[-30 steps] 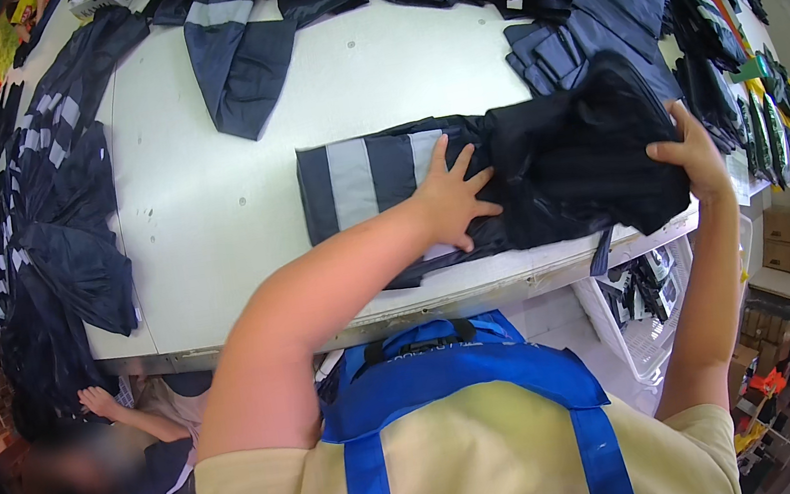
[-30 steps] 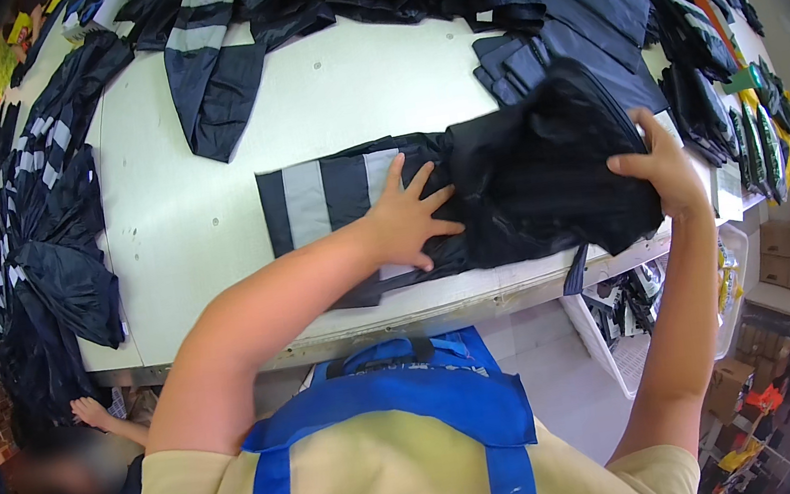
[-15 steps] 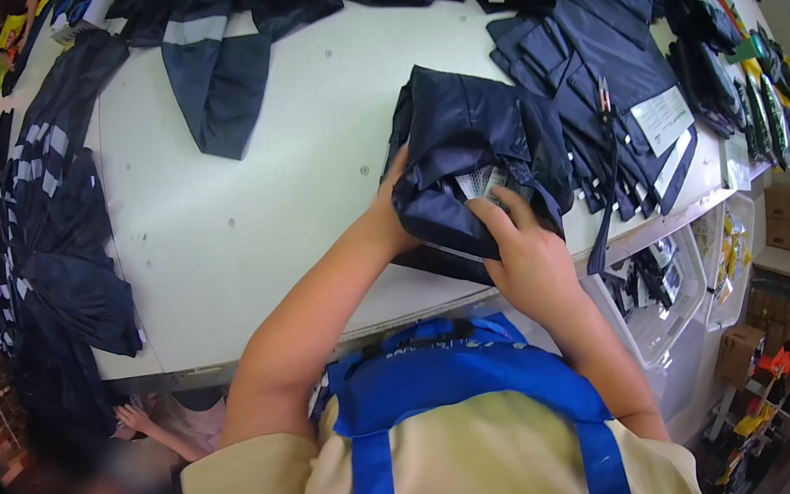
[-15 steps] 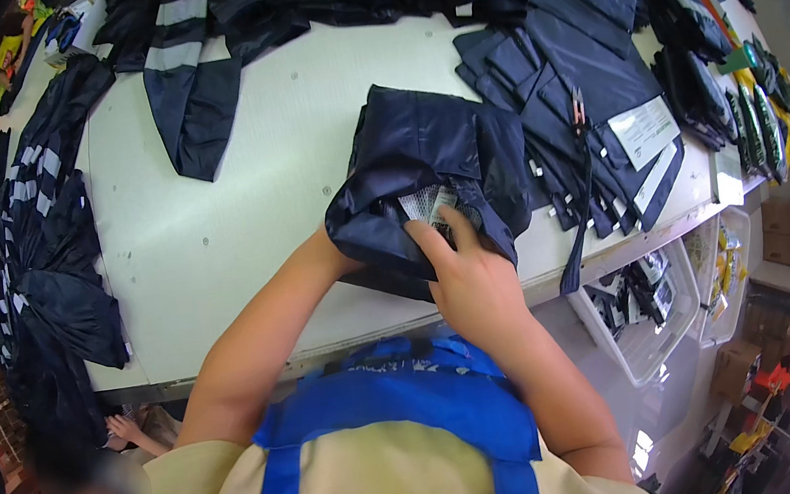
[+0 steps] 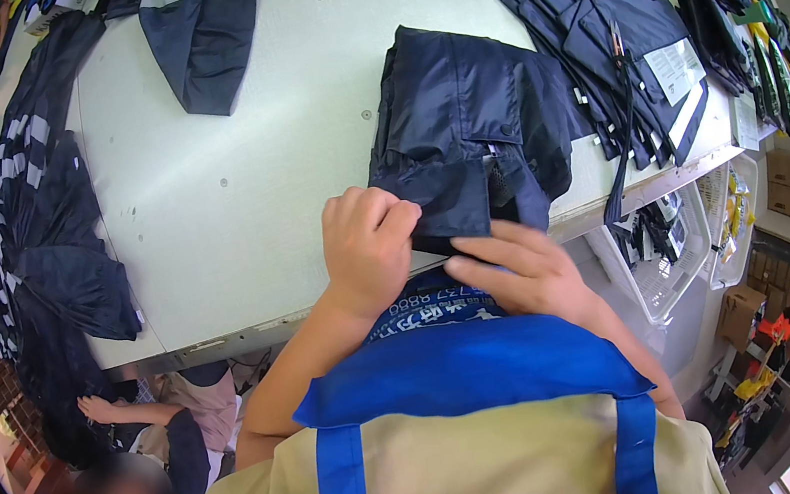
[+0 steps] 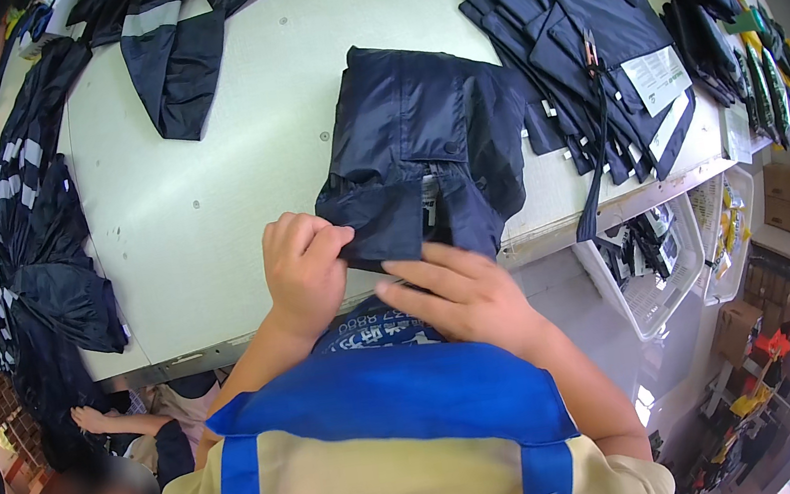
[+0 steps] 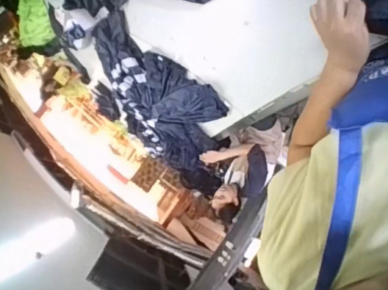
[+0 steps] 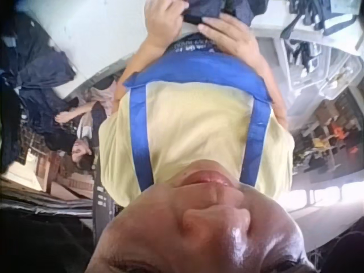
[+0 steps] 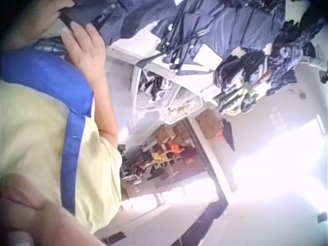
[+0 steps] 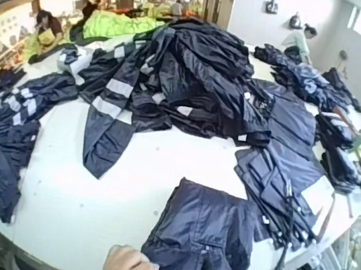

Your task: The person folds a dark blue jacket with reflective stripes on a white table. They smooth the fabric, fold the sleeves inward, fold the body in half, and then fold it again into a compact rectangle.

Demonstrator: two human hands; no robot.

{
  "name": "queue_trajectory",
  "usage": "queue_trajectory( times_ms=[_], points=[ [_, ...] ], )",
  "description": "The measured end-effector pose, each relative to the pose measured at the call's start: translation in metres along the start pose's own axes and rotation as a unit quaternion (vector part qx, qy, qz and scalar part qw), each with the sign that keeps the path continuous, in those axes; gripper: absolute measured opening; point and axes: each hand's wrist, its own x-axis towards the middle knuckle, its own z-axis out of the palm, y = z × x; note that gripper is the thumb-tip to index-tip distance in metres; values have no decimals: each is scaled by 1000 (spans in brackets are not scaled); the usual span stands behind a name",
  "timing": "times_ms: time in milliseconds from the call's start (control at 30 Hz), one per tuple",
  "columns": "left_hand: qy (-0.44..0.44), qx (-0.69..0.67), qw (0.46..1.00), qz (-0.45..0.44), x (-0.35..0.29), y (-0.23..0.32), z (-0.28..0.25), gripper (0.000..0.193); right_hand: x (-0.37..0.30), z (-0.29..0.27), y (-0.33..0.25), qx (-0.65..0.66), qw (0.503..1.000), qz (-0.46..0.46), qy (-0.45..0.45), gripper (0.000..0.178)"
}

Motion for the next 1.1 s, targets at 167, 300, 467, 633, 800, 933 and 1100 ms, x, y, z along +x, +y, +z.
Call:
queue_trajectory(
  times_ms=[167,300,467,633,800,933,1100],
  points=[
    [-1,-25,1000,1,-9,1,1,32,-32,7,18,-263,914,275,139,88],
    [15,-96,990,-98,-1,8,-9,29,-46,5,35,102,831,468,281,55],
    [-12,-173,952,-253,18,13,-26,23,-40,-16,31,172,826,471,259,14],
    [-69,-147,950,-266,29,20,-42,22,-29,-32,19,182,812,496,249,14],
    [-96,-97,969,-206,27,20,-45,31,-25,-38,17,206,802,515,222,16],
    [-3,-17,987,159,28,38,-32,43,-19,-43,17,223,803,523,178,16],
    [-334,35,928,160,37,55,7,40,-13,-47,15,210,826,482,201,18]
  ],
)
